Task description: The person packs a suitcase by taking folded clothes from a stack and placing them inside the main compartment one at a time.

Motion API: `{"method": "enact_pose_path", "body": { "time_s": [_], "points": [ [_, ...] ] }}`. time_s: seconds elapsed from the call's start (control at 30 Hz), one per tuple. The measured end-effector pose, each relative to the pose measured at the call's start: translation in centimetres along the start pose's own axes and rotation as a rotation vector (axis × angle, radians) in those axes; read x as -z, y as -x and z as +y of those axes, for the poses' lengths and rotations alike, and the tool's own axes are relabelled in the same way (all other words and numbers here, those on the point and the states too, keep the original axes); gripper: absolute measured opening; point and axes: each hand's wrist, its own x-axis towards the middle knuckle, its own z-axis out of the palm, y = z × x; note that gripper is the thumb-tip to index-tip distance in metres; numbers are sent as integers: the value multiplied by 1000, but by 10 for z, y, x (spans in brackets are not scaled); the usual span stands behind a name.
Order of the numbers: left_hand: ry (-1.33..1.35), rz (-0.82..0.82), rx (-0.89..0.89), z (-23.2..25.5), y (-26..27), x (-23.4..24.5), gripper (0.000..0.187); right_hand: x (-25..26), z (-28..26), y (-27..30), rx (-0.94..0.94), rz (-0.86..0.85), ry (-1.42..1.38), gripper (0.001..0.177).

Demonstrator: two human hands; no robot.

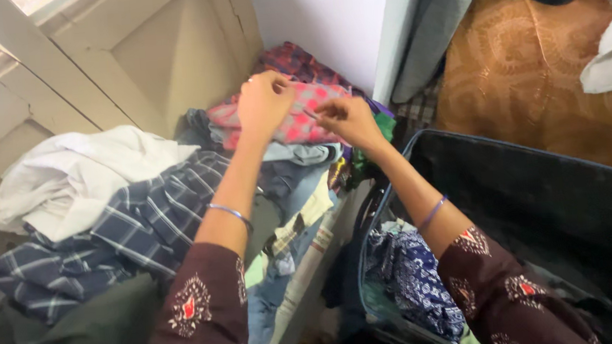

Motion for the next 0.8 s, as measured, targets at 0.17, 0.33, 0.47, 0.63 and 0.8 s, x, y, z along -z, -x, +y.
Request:
{"method": "enact_pose_path", "body": {
  "time_s": [0.17,0.33,0.47,0.63,0.8],
  "points": [
    [26,-11,227,-73,-71,-20,24,-24,10,-88,48,16,-84,19],
    [43,82,274,-176,-138,-112,38,-54,81,-181,174,197,260,27],
    [-64,-8,594,-170,-156,-126,49,-69,149,-241,185,257,376,39],
    [-213,-364,737,-130,-135,-82,72,-73,188,-265,187,-121,654,91],
    [37,-191,677,-149,-139,-90,81,-90,136,-274,-83,-259,846,92]
  ]
}}
